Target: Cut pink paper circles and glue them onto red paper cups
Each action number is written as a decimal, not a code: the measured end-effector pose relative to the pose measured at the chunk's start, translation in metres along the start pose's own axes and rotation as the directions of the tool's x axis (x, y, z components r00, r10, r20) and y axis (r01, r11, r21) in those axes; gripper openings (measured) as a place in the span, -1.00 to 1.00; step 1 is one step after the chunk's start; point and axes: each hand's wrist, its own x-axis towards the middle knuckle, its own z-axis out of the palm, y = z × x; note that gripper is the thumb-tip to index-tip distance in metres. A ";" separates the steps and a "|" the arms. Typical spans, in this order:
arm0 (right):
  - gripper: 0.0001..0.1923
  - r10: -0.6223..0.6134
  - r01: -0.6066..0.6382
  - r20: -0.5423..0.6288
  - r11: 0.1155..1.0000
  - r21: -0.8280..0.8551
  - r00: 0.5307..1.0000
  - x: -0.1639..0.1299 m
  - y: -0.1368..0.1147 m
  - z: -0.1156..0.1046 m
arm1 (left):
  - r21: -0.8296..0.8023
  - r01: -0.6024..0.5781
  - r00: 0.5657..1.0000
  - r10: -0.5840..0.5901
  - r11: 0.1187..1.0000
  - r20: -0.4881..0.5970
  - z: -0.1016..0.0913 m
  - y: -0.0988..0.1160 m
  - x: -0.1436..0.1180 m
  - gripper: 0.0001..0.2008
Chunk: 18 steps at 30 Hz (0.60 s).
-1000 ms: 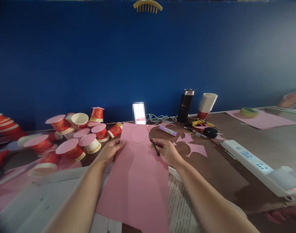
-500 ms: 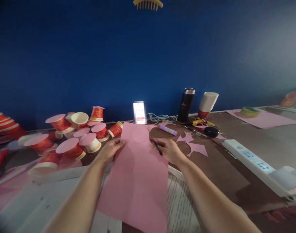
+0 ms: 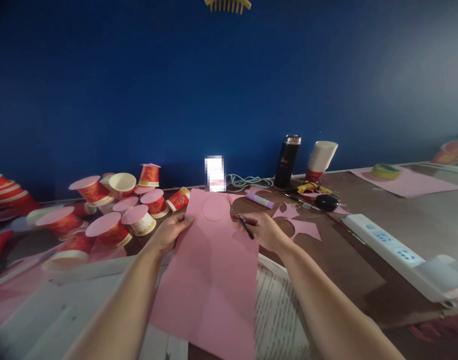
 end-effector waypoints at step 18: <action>-0.62 -0.060 0.059 0.054 0.998 0.013 0.997 0.001 0.019 -0.005 | 0.061 -0.006 1.000 0.007 0.998 -0.010 -0.003 -0.001 0.001 -0.58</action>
